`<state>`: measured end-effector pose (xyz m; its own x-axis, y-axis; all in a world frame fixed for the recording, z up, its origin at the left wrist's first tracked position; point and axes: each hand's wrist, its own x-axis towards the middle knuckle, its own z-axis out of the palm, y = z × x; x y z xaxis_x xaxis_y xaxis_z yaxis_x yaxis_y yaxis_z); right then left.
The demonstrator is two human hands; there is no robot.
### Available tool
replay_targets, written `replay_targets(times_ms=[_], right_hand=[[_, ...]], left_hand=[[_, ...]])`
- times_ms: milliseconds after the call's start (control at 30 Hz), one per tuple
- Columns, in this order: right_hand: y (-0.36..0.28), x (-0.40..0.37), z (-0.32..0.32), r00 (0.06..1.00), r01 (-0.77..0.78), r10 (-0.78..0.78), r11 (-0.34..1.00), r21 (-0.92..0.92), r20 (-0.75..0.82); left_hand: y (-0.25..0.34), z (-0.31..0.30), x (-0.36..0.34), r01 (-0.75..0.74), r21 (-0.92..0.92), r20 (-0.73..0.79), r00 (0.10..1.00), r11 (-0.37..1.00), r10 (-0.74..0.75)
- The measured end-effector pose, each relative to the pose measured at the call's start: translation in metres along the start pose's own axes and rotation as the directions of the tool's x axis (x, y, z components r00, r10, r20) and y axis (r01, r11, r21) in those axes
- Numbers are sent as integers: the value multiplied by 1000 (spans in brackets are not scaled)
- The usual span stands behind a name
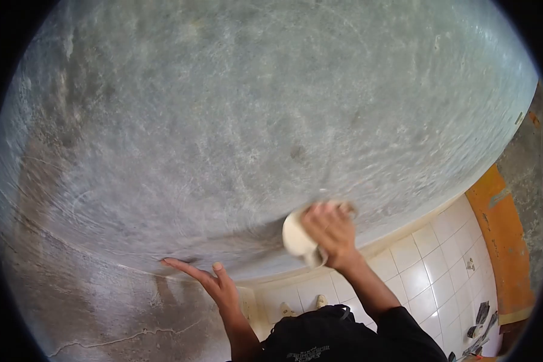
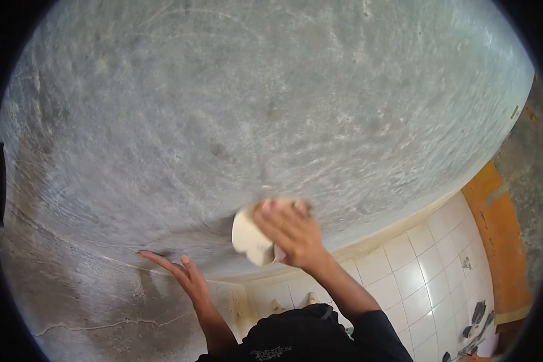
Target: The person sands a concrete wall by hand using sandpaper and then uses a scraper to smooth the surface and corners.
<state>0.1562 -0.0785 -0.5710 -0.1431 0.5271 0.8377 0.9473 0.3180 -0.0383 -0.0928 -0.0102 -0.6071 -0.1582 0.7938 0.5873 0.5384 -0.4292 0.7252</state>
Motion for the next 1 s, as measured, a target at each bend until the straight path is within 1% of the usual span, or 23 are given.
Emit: replay_targets(times_ms=[67, 133, 167, 200, 233, 267, 333, 367, 400, 467, 500, 567, 600, 667, 700, 733, 767, 800, 867, 933, 967, 1000], right_hand=[[12, -50, 23, 1000, 23, -23, 1000, 0, 10], [25, -48, 19, 982, -121, 124, 992, 33, -140], [27, -46, 18, 957, -198, 206, 978, 60, -203], [29, -27, 10, 920, -246, 217, 968, -51, -327], [23, -2, -3, 866, -364, 338, 931, -2, -370], [20, 19, -11, 843, -360, 352, 931, 59, -406], [13, 17, -1, 918, -227, 205, 974, -26, -338], [3, 11, 3, 956, -162, 173, 985, 68, -236], [-4, -2, 6, 993, -118, 119, 991, 68, -9], [3, -45, 23, 998, -15, 15, 1000, -9, 61], [12, -48, 19, 996, -62, 60, 998, -27, -63], [33, -44, 15, 943, -160, 141, 986, -39, -301], [31, -23, -3, 883, -346, 287, 933, -101, -372], [29, 3, -18, 871, -382, 337, 922, -63, -358], [23, 5, -15, 938, -276, 247, 957, -93, -243], [17, 3, -14, 981, -163, 149, 980, -110, -126], [18, -19, 0, 992, -15, 13, 1000, -19, -125], [21, -45, 8, 999, -40, 39, 994, -106, -13], [49, -80, 20, 971, -141, 137, 990, -6, -194], [51, -53, 5, 873, -299, 228, 948, -104, -431], [47, -27, -11, 838, -426, 360, 901, -78, -410], [40, -3, -21, 818, -412, 369, 911, -2, -441]], left_hand=[[-1, 0, 1, -29, -8, 2, 1000, 1000, 29], [0, -1, 3, -13, -25, 34, 999, 1000, 14], [0, -4, 2, 0, -29, 58, 998, 1000, 2], [-1, -7, 0, 5, -15, 66, 998, 1000, -4], [-2, -7, 0, 4, -6, 73, 997, 1000, -4], [-3, -6, 2, -2, -2, 77, 997, 1000, 2], [-4, -5, 3, -9, 15, 80, 997, 1000, 8], [-5, -4, 2, -11, 21, 81, 997, 1000, 10], [-6, -3, 2, -15, 21, 81, 997, 1000, 13], [-9, -3, 2, -22, 26, 84, 996, 999, 20], [-9, -3, 3, -25, 47, 90, 996, 999, 21], [-5, -4, 3, -23, 94, 101, 995, 995, 13], [-2, -5, 3, 4, 100, 101, 995, 995, -14], [4, -3, 3, 52, 103, 100, 993, 993, -62], [3, -2, 2, 46, 108, 96, 994, 993, -56], [0, -1, 2, 36, 113, 89, 995, 993, -46], [-3, 1, 3, 22, 118, 79, 996, 993, -31], [-6, 1, 4, 2, 124, 84, 996, 992, -13], [-10, 0, 2, -16, 141, 89, 996, 990, 3], [-8, -1, 3, -33, 134, 92, 996, 990, 21], [-8, -2, 2, -44, 132, 99, 995, 990, 31], [-8, -2, 0, -41, 138, 96, 995, 990, 28]])
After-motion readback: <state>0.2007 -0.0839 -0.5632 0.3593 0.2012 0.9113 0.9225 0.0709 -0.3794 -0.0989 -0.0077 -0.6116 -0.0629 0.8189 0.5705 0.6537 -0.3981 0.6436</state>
